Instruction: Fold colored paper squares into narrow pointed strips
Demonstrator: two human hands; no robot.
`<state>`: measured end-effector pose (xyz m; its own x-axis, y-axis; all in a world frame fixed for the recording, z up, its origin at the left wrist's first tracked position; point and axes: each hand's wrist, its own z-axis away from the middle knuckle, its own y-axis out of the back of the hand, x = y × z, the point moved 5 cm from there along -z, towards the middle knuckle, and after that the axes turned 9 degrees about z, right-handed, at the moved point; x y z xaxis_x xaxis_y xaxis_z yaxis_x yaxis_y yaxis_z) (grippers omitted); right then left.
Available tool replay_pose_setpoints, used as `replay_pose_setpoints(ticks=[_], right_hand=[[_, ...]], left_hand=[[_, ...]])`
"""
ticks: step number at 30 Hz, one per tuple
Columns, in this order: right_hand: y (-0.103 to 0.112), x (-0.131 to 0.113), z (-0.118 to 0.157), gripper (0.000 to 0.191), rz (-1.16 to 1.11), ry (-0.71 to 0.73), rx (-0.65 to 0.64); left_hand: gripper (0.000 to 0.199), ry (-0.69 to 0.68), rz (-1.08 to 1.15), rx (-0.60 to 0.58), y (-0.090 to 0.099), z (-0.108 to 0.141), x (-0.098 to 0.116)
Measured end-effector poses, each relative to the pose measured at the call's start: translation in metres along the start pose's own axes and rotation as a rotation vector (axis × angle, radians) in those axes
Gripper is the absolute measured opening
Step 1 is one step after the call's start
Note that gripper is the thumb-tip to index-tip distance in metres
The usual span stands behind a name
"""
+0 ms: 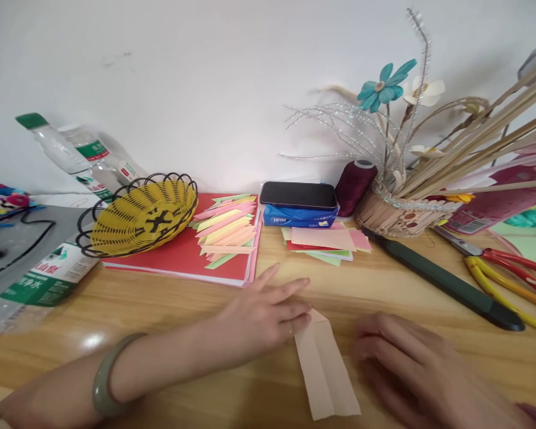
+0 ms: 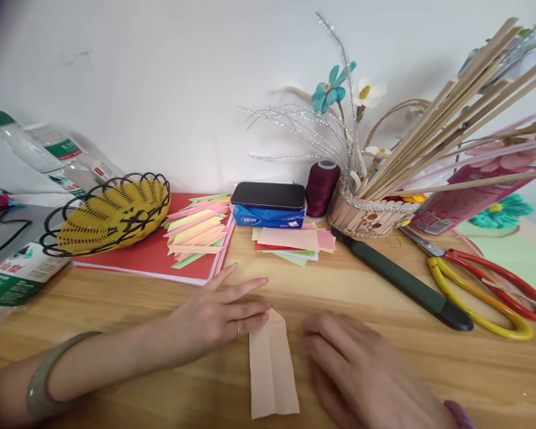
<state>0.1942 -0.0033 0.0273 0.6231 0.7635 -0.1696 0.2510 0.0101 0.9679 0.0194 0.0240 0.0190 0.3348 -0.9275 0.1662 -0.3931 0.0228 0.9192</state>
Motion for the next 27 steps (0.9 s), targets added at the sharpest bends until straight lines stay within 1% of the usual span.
replay_pose_setpoints(ticks=[3, 4, 6, 8, 10, 11, 12, 14, 16, 17, 19, 22, 24, 27], right_hand=[[-0.005, -0.009, 0.001, 0.025, -0.014, 0.010, -0.010], [-0.006, -0.012, 0.000, 0.024, -0.033, 0.024, 0.006], [-0.007, -0.018, -0.004, 0.023, -0.061, 0.063, 0.064], [-0.009, -0.022, -0.009, 0.030, -0.034, 0.097, 0.118], [-0.010, -0.024, -0.015, 0.036, 0.036, 0.097, 0.152], [-0.010, -0.024, -0.018, 0.038, 0.070, 0.085, 0.154], [-0.009, -0.023, -0.021, 0.039, 0.099, 0.073, 0.154], [-0.007, -0.021, -0.027, 0.039, 0.139, 0.049, 0.152], [-0.004, -0.019, -0.032, 0.038, 0.156, 0.038, 0.148], [-0.003, -0.018, -0.034, 0.038, 0.156, 0.043, 0.149], [-0.003, -0.017, -0.035, 0.039, 0.141, 0.085, 0.154], [-0.003, -0.015, -0.034, 0.038, 0.099, 0.151, 0.185], [-0.006, -0.011, -0.034, 0.034, 0.050, 0.133, 0.148], [-0.011, -0.005, -0.036, 0.024, -0.060, 0.059, 0.046]], left_hand=[[0.028, 0.034, 0.150, -0.049, -0.002, 0.000, -0.015], [0.030, 0.033, 0.171, -0.051, -0.001, 0.000, -0.018], [0.034, 0.027, 0.161, -0.006, 0.003, -0.002, -0.019], [0.030, 0.017, 0.103, 0.117, 0.012, -0.004, -0.013], [0.021, 0.009, 0.059, 0.278, 0.022, -0.003, -0.002], [0.017, 0.006, 0.060, 0.320, 0.025, -0.003, 0.004], [0.016, 0.002, 0.057, 0.318, 0.025, -0.003, 0.009], [0.016, -0.019, 0.029, 0.223, 0.019, -0.002, 0.019], [0.016, -0.007, -0.013, 0.144, 0.013, 0.001, 0.022], [0.016, 0.003, -0.034, 0.123, 0.011, 0.003, 0.022], [0.018, 0.002, -0.073, 0.106, 0.009, 0.006, 0.022], [0.020, -0.036, -0.129, 0.076, 0.007, 0.010, 0.023], [0.022, -0.040, -0.152, 0.065, 0.006, 0.012, 0.025], [0.025, -0.022, -0.163, 0.076, 0.004, 0.014, 0.027]])
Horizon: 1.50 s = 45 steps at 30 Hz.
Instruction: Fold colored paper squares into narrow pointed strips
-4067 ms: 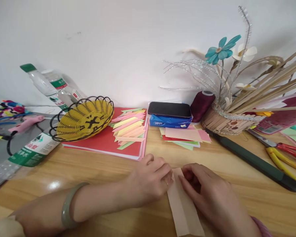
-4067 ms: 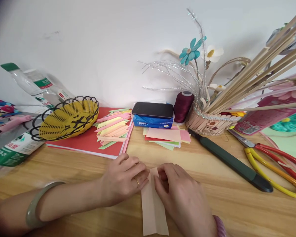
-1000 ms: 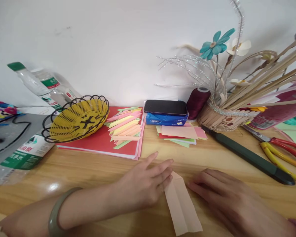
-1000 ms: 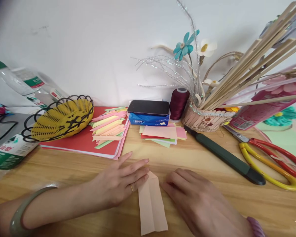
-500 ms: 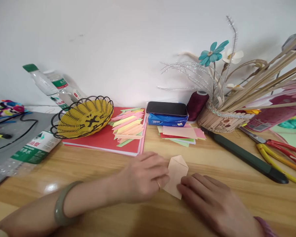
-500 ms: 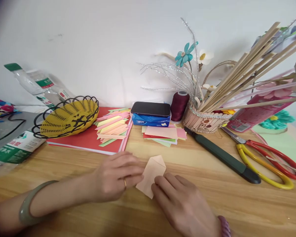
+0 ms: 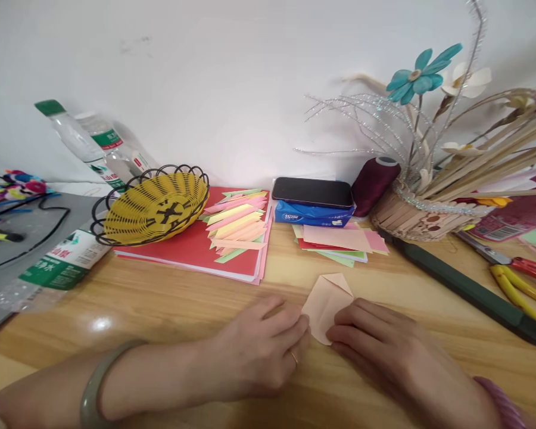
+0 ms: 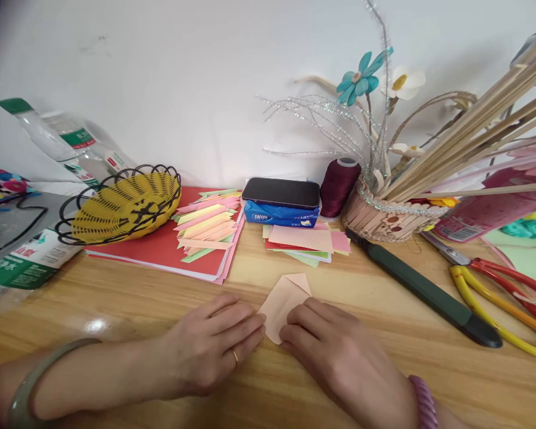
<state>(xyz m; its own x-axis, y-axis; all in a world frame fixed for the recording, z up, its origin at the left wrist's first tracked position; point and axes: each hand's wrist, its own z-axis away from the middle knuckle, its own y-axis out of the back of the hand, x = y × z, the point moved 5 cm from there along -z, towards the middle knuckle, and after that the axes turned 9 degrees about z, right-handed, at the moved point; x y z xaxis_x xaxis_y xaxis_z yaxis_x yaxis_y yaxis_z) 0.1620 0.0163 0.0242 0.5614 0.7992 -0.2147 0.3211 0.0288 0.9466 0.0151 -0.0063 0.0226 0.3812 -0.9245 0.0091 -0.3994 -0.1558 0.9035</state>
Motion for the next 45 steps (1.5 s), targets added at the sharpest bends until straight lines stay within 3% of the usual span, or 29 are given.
replay_pose_setpoints(ticks=[5, 12, 20, 27, 39, 45], right_hand=[[-0.009, 0.010, -0.002, 0.019, -0.138, -0.147, -0.110], [-0.017, 0.017, -0.003, 0.017, -0.191, -0.250, -0.158], [-0.014, 0.017, -0.008, 0.017, -0.176, -0.238, -0.101], [-0.019, 0.020, -0.005, 0.015, -0.216, -0.271, -0.132], [-0.019, 0.019, -0.006, 0.017, -0.236, -0.271, -0.143], [-0.020, 0.024, -0.003, 0.014, -0.184, -0.299, -0.116]], left_hand=[[0.026, 0.029, -0.024, -0.013, -0.002, 0.000, 0.007], [0.027, 0.034, -0.009, -0.022, -0.005, 0.000, 0.011], [0.029, 0.054, 0.027, 0.050, -0.003, -0.001, 0.010], [0.031, 0.113, 0.049, -0.005, -0.002, -0.005, 0.006], [0.027, 0.197, 0.112, -0.203, -0.018, -0.004, 0.004], [0.014, 0.301, 0.111, -0.144, -0.022, 0.000, 0.003]])
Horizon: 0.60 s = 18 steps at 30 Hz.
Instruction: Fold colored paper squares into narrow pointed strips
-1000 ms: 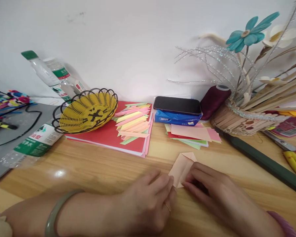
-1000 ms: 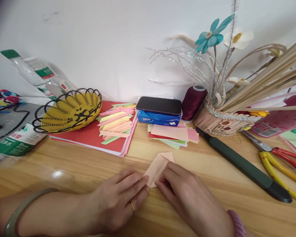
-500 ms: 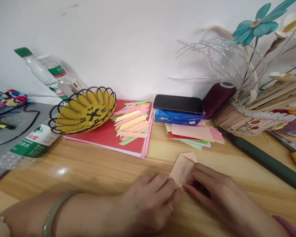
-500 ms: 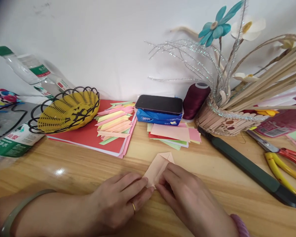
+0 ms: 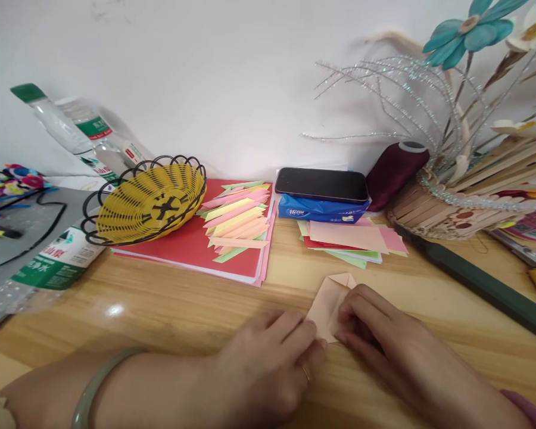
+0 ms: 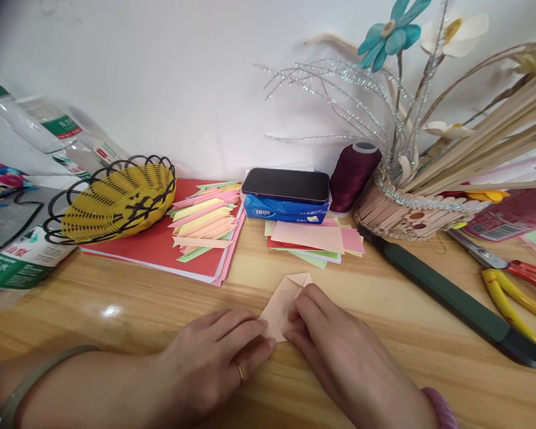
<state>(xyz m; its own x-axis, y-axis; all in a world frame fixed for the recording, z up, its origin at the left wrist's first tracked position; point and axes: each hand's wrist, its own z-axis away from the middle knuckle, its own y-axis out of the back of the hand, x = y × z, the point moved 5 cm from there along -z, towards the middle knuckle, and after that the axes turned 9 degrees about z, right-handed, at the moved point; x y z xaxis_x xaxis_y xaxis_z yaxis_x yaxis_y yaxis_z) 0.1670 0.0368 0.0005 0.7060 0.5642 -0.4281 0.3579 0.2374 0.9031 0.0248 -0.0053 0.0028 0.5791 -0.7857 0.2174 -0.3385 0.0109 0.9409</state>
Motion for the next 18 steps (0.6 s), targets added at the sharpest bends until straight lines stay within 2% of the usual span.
replay_pose_setpoints(ticks=[3, 5, 7, 9, 12, 15, 17, 18], right_hand=[[0.005, 0.001, 0.004, 0.019, 0.046, 0.040, 0.001], [0.013, -0.006, 0.007, 0.027, 0.127, 0.166, 0.051], [0.020, -0.018, 0.011, 0.033, 0.232, 0.330, 0.153], [0.021, -0.032, 0.014, 0.036, 0.304, 0.433, 0.236], [0.013, -0.048, 0.014, 0.038, 0.293, 0.425, 0.216], [0.009, -0.057, 0.015, 0.031, 0.212, 0.402, 0.155], [0.011, -0.052, 0.015, 0.025, 0.087, 0.347, 0.105], [0.016, -0.044, 0.014, 0.025, 0.061, 0.256, 0.156]], left_hand=[[0.013, 0.041, -0.005, 0.028, -0.002, 0.001, -0.003], [0.013, 0.027, -0.011, 0.052, 0.002, 0.000, -0.006], [0.013, -0.018, -0.027, 0.086, 0.009, -0.003, -0.010], [0.014, -0.081, -0.072, 0.108, 0.016, -0.008, -0.015], [0.014, -0.087, -0.110, 0.160, 0.024, -0.013, -0.023], [0.012, -0.044, -0.008, 0.128, 0.025, -0.017, -0.026], [0.013, -0.026, 0.044, 0.112, 0.023, -0.019, -0.026], [0.015, -0.030, 0.040, 0.131, 0.023, -0.019, -0.025]])
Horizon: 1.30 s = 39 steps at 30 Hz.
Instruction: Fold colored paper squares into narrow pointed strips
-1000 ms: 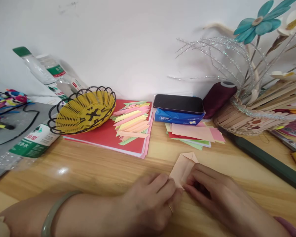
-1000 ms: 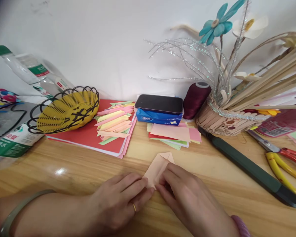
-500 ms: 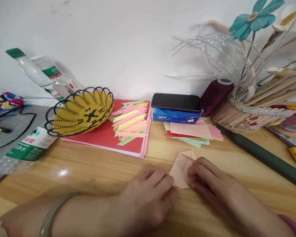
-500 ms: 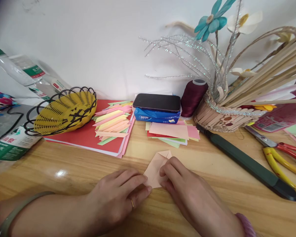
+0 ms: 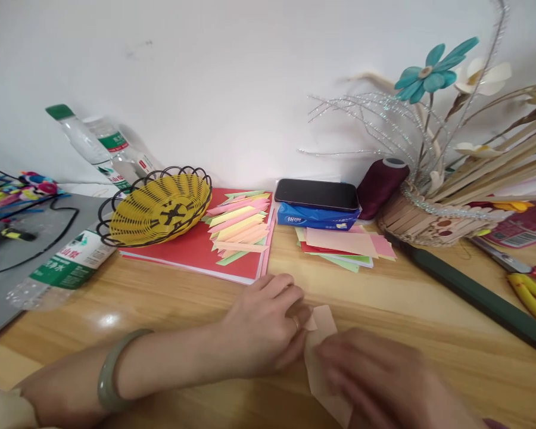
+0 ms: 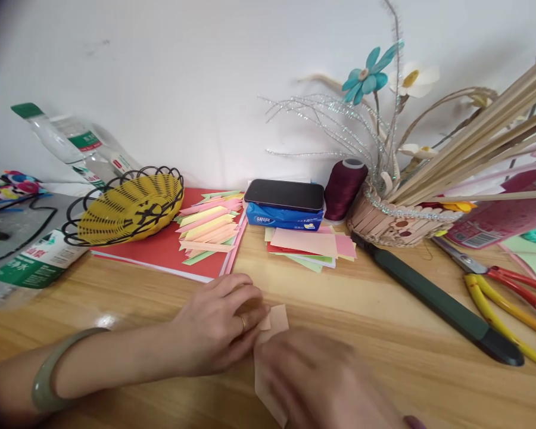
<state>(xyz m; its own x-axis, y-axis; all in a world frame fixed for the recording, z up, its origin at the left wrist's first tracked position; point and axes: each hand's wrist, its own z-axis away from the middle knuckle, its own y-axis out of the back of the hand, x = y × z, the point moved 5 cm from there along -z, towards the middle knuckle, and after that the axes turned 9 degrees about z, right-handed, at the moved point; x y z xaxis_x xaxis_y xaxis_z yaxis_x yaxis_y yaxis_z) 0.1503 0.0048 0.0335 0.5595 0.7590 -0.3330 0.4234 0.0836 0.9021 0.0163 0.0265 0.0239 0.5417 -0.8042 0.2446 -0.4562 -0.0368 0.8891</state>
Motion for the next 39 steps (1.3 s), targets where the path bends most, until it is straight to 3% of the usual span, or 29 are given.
replay_pose_setpoints(ticks=[4, 11, 20, 29, 39], right_hand=[[0.007, 0.029, 0.003, 0.019, 0.179, -0.292, 0.124], [-0.009, 0.026, -0.005, 0.017, 0.314, -0.339, 0.104], [-0.016, 0.015, -0.001, 0.022, 0.303, -0.086, 0.066], [-0.010, 0.009, 0.002, 0.029, 0.199, -0.010, 0.133], [-0.017, 0.008, 0.007, 0.036, 0.273, 0.039, 0.136]], left_hand=[[0.014, -0.064, -0.093, 0.105, -0.001, 0.001, 0.005], [0.015, -0.096, -0.099, 0.156, -0.007, 0.004, 0.006], [0.017, -0.074, -0.074, 0.150, -0.007, 0.004, -0.001], [0.017, -0.079, -0.116, 0.148, -0.010, 0.005, 0.000], [0.017, -0.096, -0.142, 0.118, -0.008, 0.005, 0.002]])
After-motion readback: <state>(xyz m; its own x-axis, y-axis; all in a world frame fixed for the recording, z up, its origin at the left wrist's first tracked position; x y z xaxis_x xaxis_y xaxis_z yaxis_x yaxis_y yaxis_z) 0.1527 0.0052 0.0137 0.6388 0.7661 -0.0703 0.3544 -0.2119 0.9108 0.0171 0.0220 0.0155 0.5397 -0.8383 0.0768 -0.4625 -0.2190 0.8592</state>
